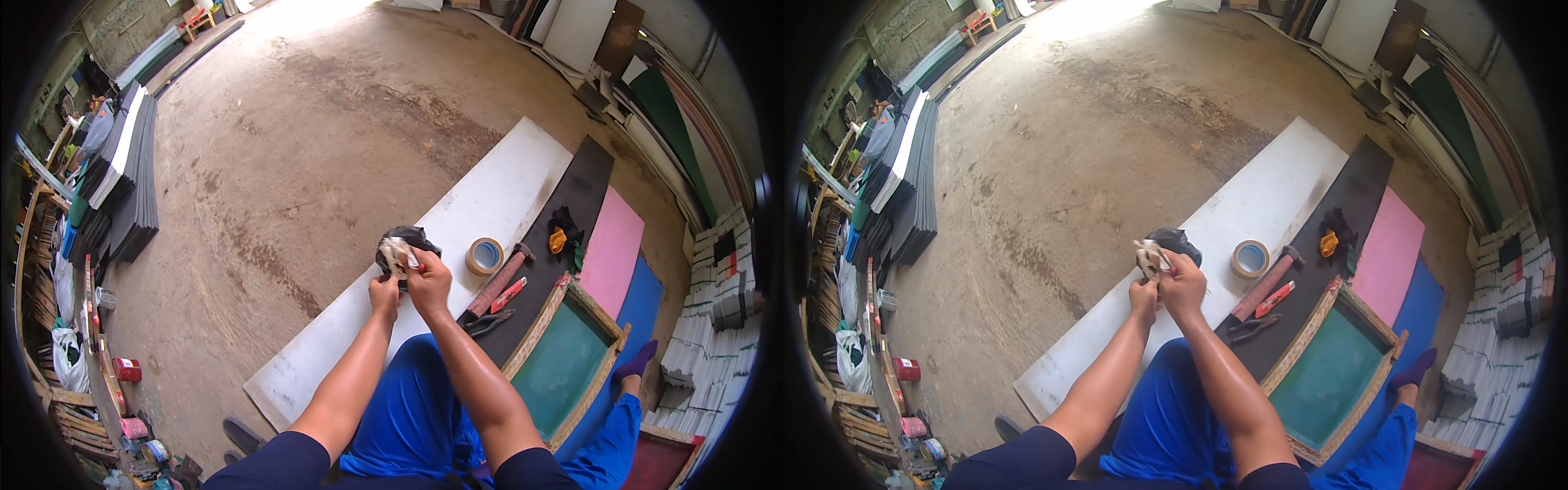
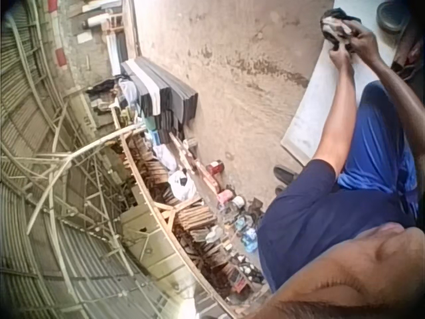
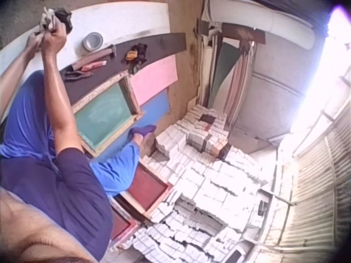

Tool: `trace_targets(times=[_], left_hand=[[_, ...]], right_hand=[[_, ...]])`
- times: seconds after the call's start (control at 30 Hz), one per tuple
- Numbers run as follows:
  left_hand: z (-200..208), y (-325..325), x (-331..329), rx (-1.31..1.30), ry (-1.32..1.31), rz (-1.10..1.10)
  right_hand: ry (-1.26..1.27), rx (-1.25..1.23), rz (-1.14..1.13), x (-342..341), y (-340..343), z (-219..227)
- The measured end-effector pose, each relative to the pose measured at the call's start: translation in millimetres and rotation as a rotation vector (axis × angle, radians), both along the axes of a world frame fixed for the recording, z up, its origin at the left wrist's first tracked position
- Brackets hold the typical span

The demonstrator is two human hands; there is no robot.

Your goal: The person sits on the floor and uses a screwdriver and utility knife to remove staples and trim excess material from the edges of a wooden screen printing frame. They repeatedly pry and cut along the frame border, placing removed staples into a small black bag.

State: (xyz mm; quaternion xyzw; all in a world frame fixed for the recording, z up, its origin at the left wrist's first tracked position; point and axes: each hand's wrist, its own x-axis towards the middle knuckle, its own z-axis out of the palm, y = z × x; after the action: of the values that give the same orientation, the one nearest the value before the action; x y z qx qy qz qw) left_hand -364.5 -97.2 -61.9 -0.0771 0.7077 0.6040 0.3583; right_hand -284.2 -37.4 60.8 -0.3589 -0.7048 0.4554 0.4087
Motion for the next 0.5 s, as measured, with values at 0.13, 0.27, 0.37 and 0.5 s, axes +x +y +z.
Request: trace_targets(times=[0.13,0.27,0.37,0.5], left_hand=[[20.2,7.7,7.3,0.157,0.04,0.142],[35.9,-8.3,13.2,0.309,0.094,0.084],[31.5,-15.0,7.7,0.287,0.036,0.116],[28.0,-11.0,7.0,0.326,-0.013,0.176]], right_hand=[[-0.638,0.452,-0.05,-14.9,31.4,-40.3],[-1.044,0.423,0.045,-19.0,53.0,-61.5],[-1.006,0.053,0.185,-26.8,51.3,-44.9],[-0.769,-0.455,0.387,-19.2,63.1,-47.7]])
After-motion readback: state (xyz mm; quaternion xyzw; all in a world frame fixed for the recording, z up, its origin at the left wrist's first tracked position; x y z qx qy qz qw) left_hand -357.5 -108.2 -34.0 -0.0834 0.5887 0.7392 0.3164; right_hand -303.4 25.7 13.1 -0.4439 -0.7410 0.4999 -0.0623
